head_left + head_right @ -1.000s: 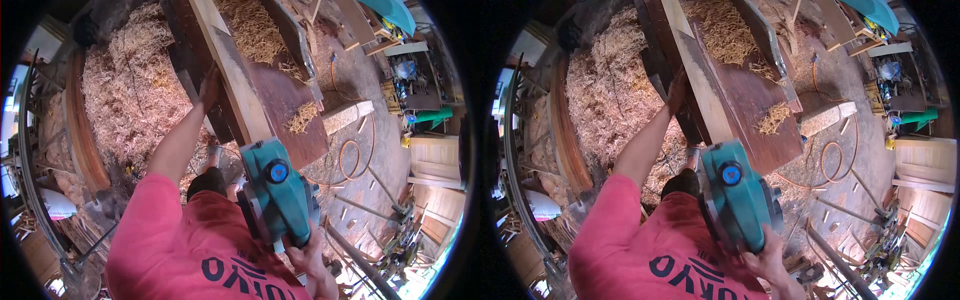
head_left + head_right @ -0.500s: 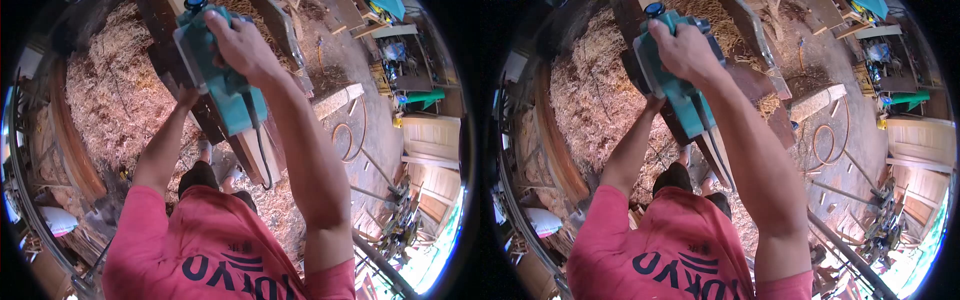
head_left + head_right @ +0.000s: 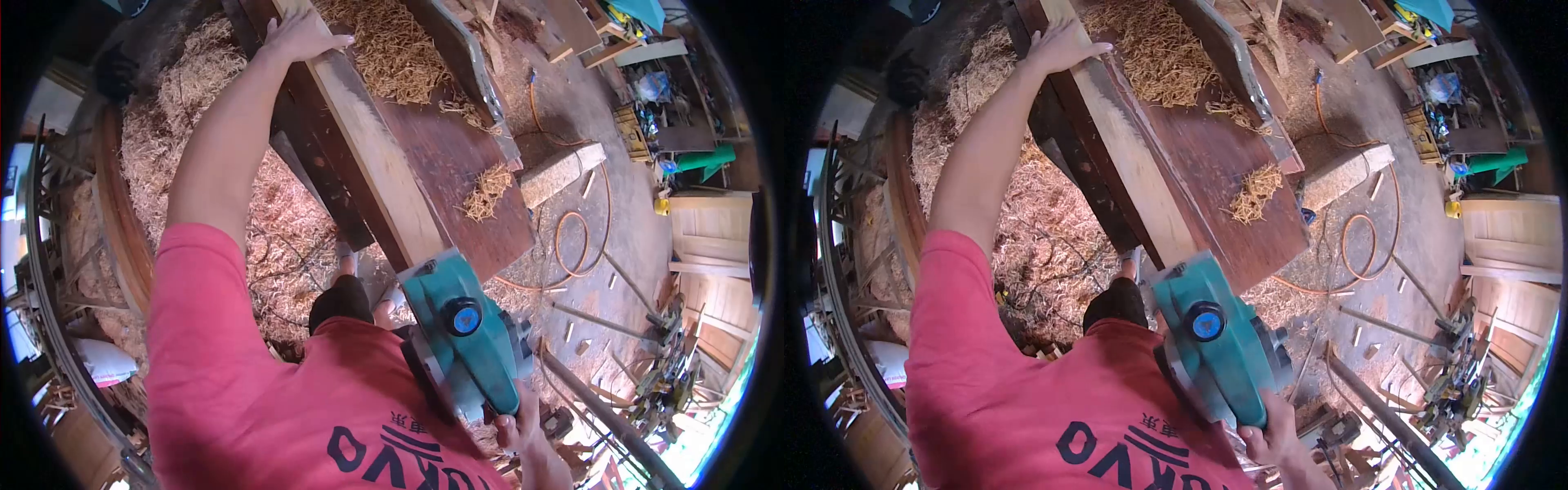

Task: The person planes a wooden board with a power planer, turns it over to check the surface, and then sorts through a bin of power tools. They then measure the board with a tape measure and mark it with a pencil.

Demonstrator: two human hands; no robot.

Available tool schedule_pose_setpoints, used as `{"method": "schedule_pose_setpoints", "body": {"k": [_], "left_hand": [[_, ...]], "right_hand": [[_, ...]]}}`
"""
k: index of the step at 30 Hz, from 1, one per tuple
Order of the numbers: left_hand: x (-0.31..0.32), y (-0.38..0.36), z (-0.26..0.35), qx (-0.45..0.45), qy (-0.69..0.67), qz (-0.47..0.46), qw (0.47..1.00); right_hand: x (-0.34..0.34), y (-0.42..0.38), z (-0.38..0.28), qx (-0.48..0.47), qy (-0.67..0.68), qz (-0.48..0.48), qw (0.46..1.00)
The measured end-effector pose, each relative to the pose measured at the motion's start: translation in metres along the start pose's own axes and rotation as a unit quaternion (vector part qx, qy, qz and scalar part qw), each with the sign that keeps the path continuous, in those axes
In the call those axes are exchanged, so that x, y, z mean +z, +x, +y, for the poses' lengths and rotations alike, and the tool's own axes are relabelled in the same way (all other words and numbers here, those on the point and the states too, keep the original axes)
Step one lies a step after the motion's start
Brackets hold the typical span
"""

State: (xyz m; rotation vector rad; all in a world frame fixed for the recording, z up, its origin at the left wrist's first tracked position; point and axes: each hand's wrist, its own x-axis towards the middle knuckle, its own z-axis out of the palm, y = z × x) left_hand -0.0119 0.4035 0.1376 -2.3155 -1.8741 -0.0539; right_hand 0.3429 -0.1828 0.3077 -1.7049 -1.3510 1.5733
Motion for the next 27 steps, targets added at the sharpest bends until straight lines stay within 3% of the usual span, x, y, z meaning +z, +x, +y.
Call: {"method": "schedule_pose_setpoints", "body": {"k": [2,5,8,11,12,13,14,16,18,22,24,27], "left_hand": [[0.017,0.01,-0.011,0.015,-0.024,-0.037,0.999],[0.023,0.007,-0.017,0.035,-0.072,0.011,0.997],[-0.018,0.002,-0.013,0.026,-0.084,-0.09,0.992],[0.012,0.021,-0.036,0.063,-0.11,-0.055,0.99],[0.001,0.023,-0.038,0.026,-0.133,-0.11,0.985],[-0.021,0.025,-0.038,-0.009,-0.156,-0.166,0.974],[-0.033,0.025,-0.034,-0.041,-0.177,-0.223,0.958],[-0.02,0.04,-0.05,0.002,-0.196,-0.197,0.961],[-0.001,0.049,-0.072,0.033,-0.204,-0.168,0.964],[0.037,0.06,-0.086,0.074,-0.216,-0.123,0.966],[0.059,0.064,-0.091,0.092,-0.222,-0.1,0.966],[0.035,0.048,-0.075,0.079,-0.203,-0.115,0.969]], "right_hand": [[-0.001,0.002,0.003,0.008,0.001,0.008,1.0],[0.004,0.027,-0.008,-0.019,-0.009,0.004,1.0],[0.012,0.085,-0.05,-0.031,-0.01,0.0,0.999],[0.026,0.161,-0.097,-0.042,-0.021,0.02,0.999],[0.034,0.192,-0.121,-0.052,-0.014,0.033,0.998],[0.04,0.225,-0.145,-0.071,-0.001,0.043,0.997],[0.049,0.262,-0.155,-0.151,-0.054,0.095,0.982],[0.056,0.325,-0.182,-0.157,-0.07,0.107,0.979],[0.064,0.376,-0.193,-0.238,-0.029,0.111,0.964],[0.057,0.357,-0.185,-0.183,-0.035,0.087,0.979],[0.05,0.313,-0.161,-0.17,-0.049,0.084,0.981],[0.032,0.22,-0.129,-0.072,-0.001,0.011,0.997]]}}
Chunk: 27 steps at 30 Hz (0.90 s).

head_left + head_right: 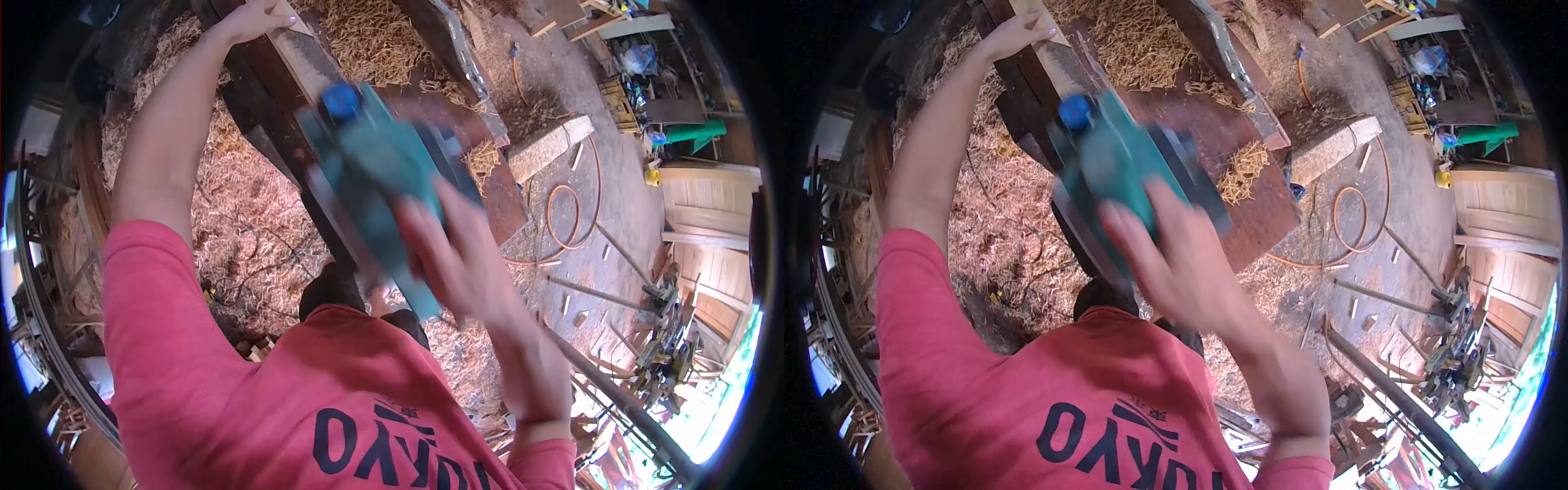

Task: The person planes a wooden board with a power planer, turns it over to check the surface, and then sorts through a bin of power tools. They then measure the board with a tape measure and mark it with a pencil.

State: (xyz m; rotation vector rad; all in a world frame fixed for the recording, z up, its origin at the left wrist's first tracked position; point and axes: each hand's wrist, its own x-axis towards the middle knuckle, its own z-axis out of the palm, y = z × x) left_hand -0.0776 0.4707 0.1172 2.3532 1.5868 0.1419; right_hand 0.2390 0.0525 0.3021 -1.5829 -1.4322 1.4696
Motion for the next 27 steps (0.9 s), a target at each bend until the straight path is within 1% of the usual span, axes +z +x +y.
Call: {"method": "schedule_pose_setpoints", "body": {"k": [1,2,3,5,6,7,10,12,13,14,16,17,18,19,20,23,24,25,26,27], "left_hand": [[0.001,0.0,-0.002,-0.001,-0.005,0.003,1.0],[0.002,-0.003,0.0,0.005,-0.005,0.019,1.0],[0.0,-0.006,0.004,0.008,-0.019,0.014,1.0],[-0.001,-0.009,0.007,0.011,-0.046,0.004,0.999],[0.008,-0.003,-0.002,0.031,0.028,0.058,0.997],[0.008,-0.009,0.002,0.03,0.065,0.084,0.994],[-0.002,-0.021,0.021,-0.004,0.064,0.063,0.996],[-0.013,-0.032,0.039,-0.029,0.082,0.05,0.995],[-0.014,-0.033,0.04,-0.024,0.088,0.056,0.994],[-0.016,-0.033,0.041,-0.019,0.093,0.062,0.994],[-0.021,-0.038,0.046,-0.011,0.091,0.071,0.993],[-0.026,-0.043,0.052,-0.021,0.089,0.063,0.994],[-0.032,-0.047,0.058,-0.031,0.087,0.054,0.994],[-0.036,-0.051,0.064,-0.04,0.085,0.047,0.995],[-0.036,-0.053,0.067,-0.036,0.097,0.06,0.993],[-0.045,-0.047,0.064,-0.062,0.022,0.044,0.997],[-0.051,-0.046,0.06,-0.017,0.032,0.027,0.999],[-0.033,-0.029,0.031,0.018,0.037,0.063,0.997],[-0.038,-0.022,0.02,0.045,0.033,0.028,0.998],[-0.046,-0.015,0.009,0.072,0.031,-0.007,0.997]], "right_hand": [[-0.007,-0.035,0.006,0.031,-0.007,-0.01,0.999],[-0.013,-0.071,0.023,0.016,-0.031,-0.002,0.999],[-0.023,-0.105,0.038,0.055,-0.027,-0.041,0.997],[-0.034,-0.171,0.072,0.069,0.004,-0.042,0.997],[-0.039,-0.197,0.083,0.069,0.012,-0.043,0.997],[-0.041,-0.215,0.09,0.073,0.019,-0.046,0.996],[-0.038,-0.229,0.11,0.017,-0.004,-0.014,1.0],[-0.032,-0.212,0.099,0.025,0.021,0.004,0.999],[-0.026,-0.202,0.092,0.029,0.036,0.013,0.999],[-0.026,-0.185,0.088,0.009,0.025,-0.014,1.0],[-0.02,-0.142,0.065,0.017,0.017,-0.026,0.999],[-0.015,-0.117,0.052,0.022,0.013,-0.031,0.999],[-0.008,-0.09,0.043,-0.001,0.019,-0.015,1.0],[-0.002,-0.06,0.026,0.001,0.017,-0.011,1.0],[0.004,-0.028,0.007,0.004,0.015,-0.007,1.0],[0.027,0.076,-0.041,-0.032,0.008,0.042,0.999],[0.032,0.111,-0.052,-0.049,0.002,0.05,0.998],[0.037,0.146,-0.06,-0.059,-0.016,0.062,0.996],[0.041,0.172,-0.065,-0.072,-0.033,0.073,0.994],[0.043,0.182,-0.069,-0.068,-0.02,0.066,0.995]]}}
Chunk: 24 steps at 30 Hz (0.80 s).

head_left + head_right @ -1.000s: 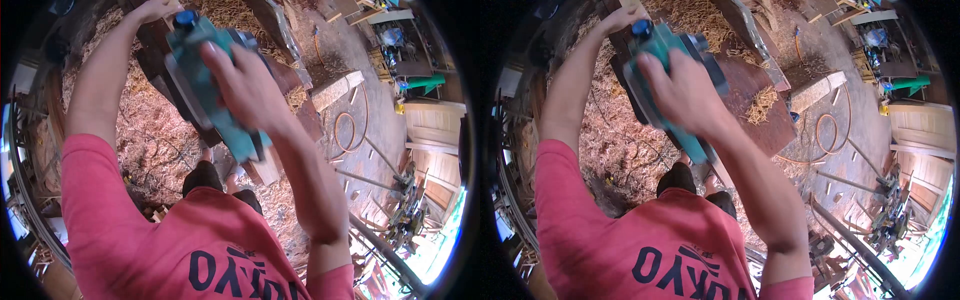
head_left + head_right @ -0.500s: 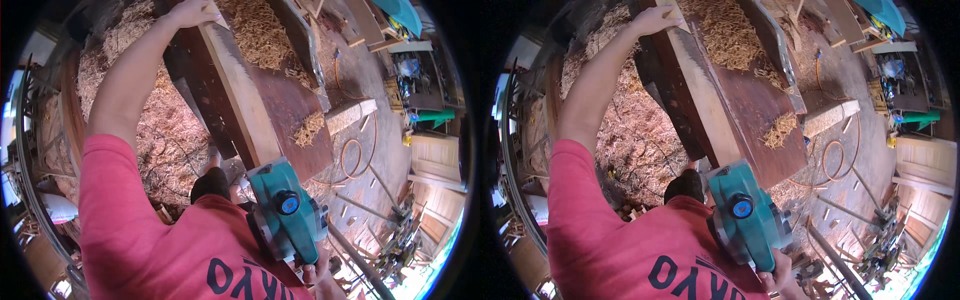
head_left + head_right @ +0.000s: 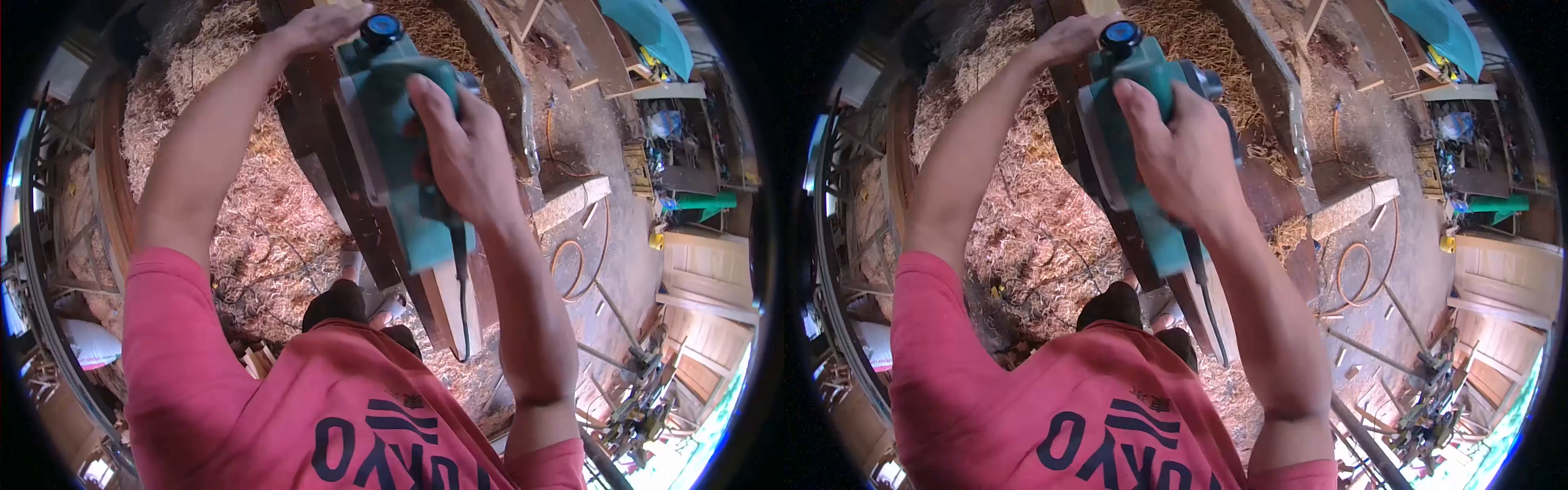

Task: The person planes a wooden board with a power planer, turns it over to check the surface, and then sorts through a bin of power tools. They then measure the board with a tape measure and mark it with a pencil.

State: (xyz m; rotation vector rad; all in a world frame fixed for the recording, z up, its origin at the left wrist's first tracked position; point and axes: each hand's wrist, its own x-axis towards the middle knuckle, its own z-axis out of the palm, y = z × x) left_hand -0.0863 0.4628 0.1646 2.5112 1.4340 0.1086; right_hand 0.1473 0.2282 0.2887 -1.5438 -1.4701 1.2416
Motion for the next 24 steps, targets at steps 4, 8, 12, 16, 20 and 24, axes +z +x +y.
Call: {"method": "schedule_pose_setpoints", "body": {"k": [4,8,12,16,20,24], "left_hand": [[-0.03,0.003,0.028,-0.069,-0.303,0.049,0.949],[-0.063,-0.045,0.113,-0.08,-0.072,0.076,0.991],[-0.072,-0.047,0.122,-0.097,-0.019,0.089,0.991],[-0.054,-0.03,0.098,-0.003,-0.072,0.113,0.991],[-0.066,-0.026,0.087,0.056,-0.124,0.053,0.989],[-0.065,-0.004,0.053,-0.027,-0.253,0.004,0.967]], "right_hand": [[0.003,0.019,0.003,-0.041,-0.014,-0.011,0.999],[0.004,0.025,0.007,-0.015,-0.028,-0.006,0.999],[0.002,0.022,-0.001,-0.005,-0.014,-0.017,1.0],[0.004,0.024,0.008,-0.065,-0.004,-0.002,0.998],[0.002,0.021,-0.003,-0.013,0.014,-0.018,1.0],[0.004,0.023,0.005,-0.031,-0.007,-0.017,0.999]]}}
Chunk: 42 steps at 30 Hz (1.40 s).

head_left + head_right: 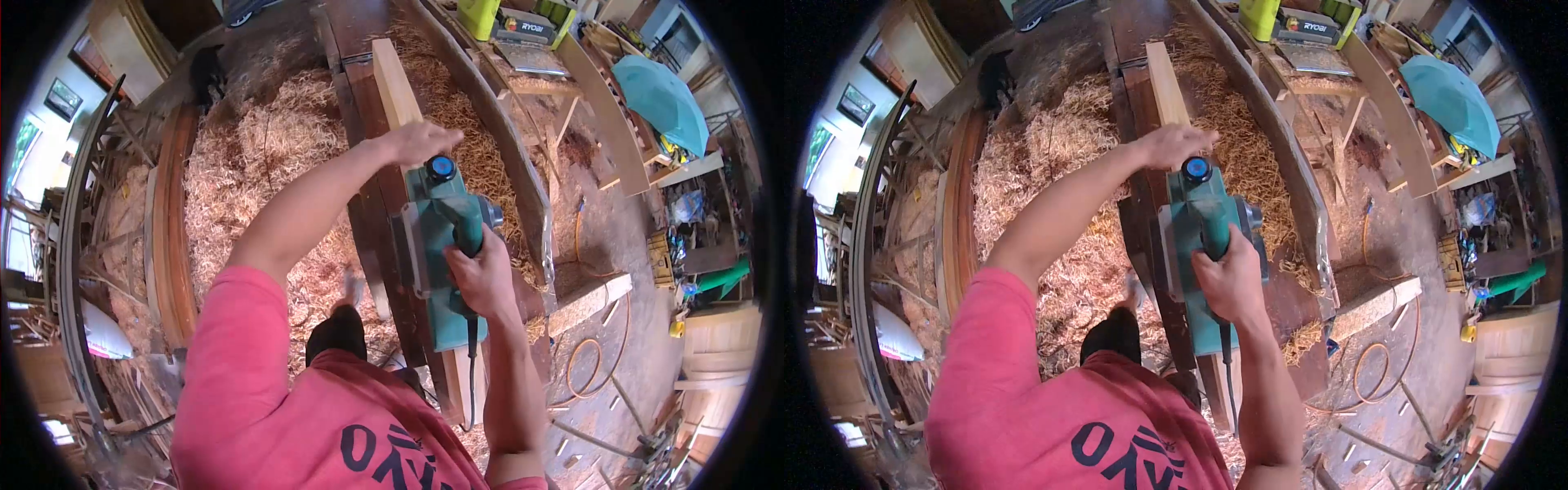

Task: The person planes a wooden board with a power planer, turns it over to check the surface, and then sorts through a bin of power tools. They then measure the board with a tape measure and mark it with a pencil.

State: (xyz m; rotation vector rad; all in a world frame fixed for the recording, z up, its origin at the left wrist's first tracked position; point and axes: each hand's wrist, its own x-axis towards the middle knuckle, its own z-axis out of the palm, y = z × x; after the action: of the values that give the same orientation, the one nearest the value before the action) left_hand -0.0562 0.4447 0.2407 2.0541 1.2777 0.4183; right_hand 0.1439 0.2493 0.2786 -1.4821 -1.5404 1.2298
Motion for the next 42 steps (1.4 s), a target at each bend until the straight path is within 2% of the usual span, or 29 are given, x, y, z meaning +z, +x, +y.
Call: {"method": "schedule_pose_setpoints", "body": {"k": [2,3,6,7,9,10,12,13,14,15,18,19,22,23,25,26,27,28,29,30,31,32,34,36,38,40,41,42], "left_hand": [[-0.016,0.043,-0.033,-0.025,0.032,0.053,0.998],[-0.028,0.057,-0.046,-0.041,0.053,0.015,0.998],[-0.043,0.075,-0.074,-0.101,0.291,0.044,0.95],[-0.045,0.076,-0.084,-0.116,0.284,0.021,0.952],[-0.057,0.096,-0.097,-0.138,0.275,-0.019,0.951],[-0.06,0.104,-0.101,-0.131,0.284,-0.028,0.949],[-0.059,0.111,-0.109,-0.126,0.296,-0.046,0.946],[-0.056,0.116,-0.116,-0.127,0.298,-0.043,0.945],[-0.053,0.119,-0.123,-0.122,0.293,-0.04,0.947],[-0.052,0.12,-0.128,-0.118,0.291,-0.04,0.949],[-0.057,0.113,-0.118,-0.111,0.304,-0.041,0.945],[-0.058,0.114,-0.119,-0.107,0.308,-0.037,0.945],[-0.059,0.114,-0.128,-0.1,0.319,-0.018,0.942],[-0.058,0.114,-0.131,-0.094,0.323,-0.013,0.942],[-0.056,0.118,-0.137,-0.075,0.345,-0.003,0.936],[-0.057,0.119,-0.139,-0.066,0.355,0.003,0.932],[-0.061,0.117,-0.136,-0.078,0.347,-0.009,0.935],[-0.066,0.113,-0.129,-0.088,0.338,-0.021,0.937],[-0.071,0.114,-0.125,-0.098,0.33,-0.033,0.939],[-0.073,0.116,-0.125,-0.102,0.294,-0.02,0.95],[-0.077,0.12,-0.127,-0.107,0.259,-0.005,0.96],[-0.08,0.125,-0.133,-0.111,0.224,0.01,0.968],[-0.085,0.143,-0.188,-0.127,0.095,0.029,0.987],[-0.091,0.15,-0.2,-0.012,-0.125,0.074,0.989],[-0.097,0.171,-0.241,0.071,-0.115,0.026,0.991],[-0.093,0.167,-0.226,0.037,0.023,-0.026,0.999],[-0.091,0.148,-0.179,-0.04,0.156,-0.053,0.985],[-0.089,0.136,-0.15,-0.117,0.286,-0.08,0.948]], "right_hand": [[0.001,0.002,0.004,-0.016,0.006,0.011,1.0],[-0.001,-0.002,-0.01,0.042,0.025,-0.005,0.999],[0.0,-0.008,-0.013,0.083,0.003,0.008,0.996],[0.002,-0.018,-0.01,0.09,0.008,0.019,0.996],[-0.003,-0.054,-0.011,0.016,-0.028,0.045,0.998],[-0.004,-0.08,-0.016,0.124,-0.006,0.037,0.992],[-0.005,-0.143,-0.012,0.243,-0.036,0.066,0.967],[-0.009,-0.176,0.0,0.251,-0.011,0.07,0.965],[-0.013,-0.204,0.006,0.177,-0.055,0.082,0.979],[-0.009,-0.224,-0.005,0.282,0.03,0.125,0.951],[-0.029,-0.275,0.015,0.344,-0.024,0.035,0.938],[-0.031,-0.28,0.022,0.33,0.013,0.034,0.943],[-0.023,-0.214,0.002,0.232,0.0,0.062,0.971],[-0.023,-0.191,-0.002,0.243,-0.012,0.047,0.969],[-0.023,-0.152,0.003,0.206,-0.046,0.012,0.977],[-0.02,-0.121,-0.002,0.202,-0.018,0.012,0.979],[-0.014,-0.084,-0.01,0.2,0.009,0.012,0.98],[-0.005,-0.043,-0.026,0.171,-0.057,0.024,0.983],[-0.004,-0.012,-0.024,0.19,-0.025,-0.004,0.982],[0.003,0.027,-0.028,0.115,0.004,-0.003,0.993],[0.011,0.068,-0.035,0.086,-0.01,-0.004,0.996],[0.021,0.11,-0.033,-0.001,-0.031,0.005,1.0],[0.032,0.177,-0.043,-0.06,-0.053,-0.003,0.997],[0.045,0.22,-0.039,-0.069,-0.011,0.029,0.997],[0.038,0.212,-0.043,-0.016,0.023,-0.008,1.0],[0.03,0.192,-0.045,0.018,0.042,-0.034,0.998],[0.024,0.165,-0.045,0.024,0.044,-0.041,0.998],[0.017,0.137,-0.039,0.027,0.046,-0.043,0.998]]}}
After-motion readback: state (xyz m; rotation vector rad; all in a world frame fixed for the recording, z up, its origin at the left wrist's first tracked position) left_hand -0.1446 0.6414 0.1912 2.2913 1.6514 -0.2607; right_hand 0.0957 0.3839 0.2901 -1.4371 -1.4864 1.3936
